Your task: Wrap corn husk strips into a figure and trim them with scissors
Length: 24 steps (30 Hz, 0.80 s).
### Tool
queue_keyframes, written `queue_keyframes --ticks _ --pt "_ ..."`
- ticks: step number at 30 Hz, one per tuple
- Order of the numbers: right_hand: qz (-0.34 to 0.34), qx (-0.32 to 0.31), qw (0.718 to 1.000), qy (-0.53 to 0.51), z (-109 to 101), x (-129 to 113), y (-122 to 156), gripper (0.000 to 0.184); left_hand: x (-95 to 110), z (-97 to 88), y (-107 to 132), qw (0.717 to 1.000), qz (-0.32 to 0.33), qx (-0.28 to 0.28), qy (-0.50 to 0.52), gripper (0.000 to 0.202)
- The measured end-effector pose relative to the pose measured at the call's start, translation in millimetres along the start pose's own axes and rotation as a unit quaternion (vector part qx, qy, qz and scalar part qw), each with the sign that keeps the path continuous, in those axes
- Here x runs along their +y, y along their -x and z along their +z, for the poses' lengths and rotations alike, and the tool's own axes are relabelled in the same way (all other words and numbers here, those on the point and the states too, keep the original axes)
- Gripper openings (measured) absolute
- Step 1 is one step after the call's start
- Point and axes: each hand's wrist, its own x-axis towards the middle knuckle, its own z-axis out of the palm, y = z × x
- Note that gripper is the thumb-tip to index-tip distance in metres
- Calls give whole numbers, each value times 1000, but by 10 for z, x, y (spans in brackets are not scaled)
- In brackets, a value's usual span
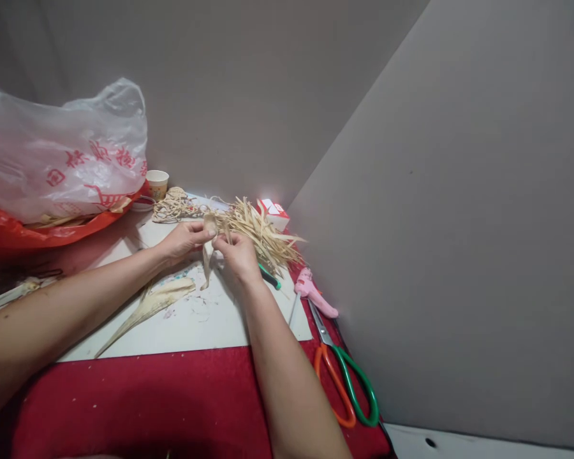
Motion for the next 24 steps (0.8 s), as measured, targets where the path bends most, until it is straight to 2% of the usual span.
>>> queue_keyframes --ticks 6,12,17,22,24 --pt "-7 28 999 -13 -39 60 -60 22 18 26 28 1000 -12 3 -2 30" --pt "-29 35 998 42 -39 21 -48 24 -13 19 1 999 -3 7 -46 25" --pt "-72 44 992 92 -42 110 -93 23 -13 40 23 997 8 15 -80 17" --pt "-143 119 960 210 -79 253 -169 16 41 113 70 995 40 18 -88 17" --pt "-144 178 955 187 -134 264 -206 16 52 122 64 997 41 20 -62 18"
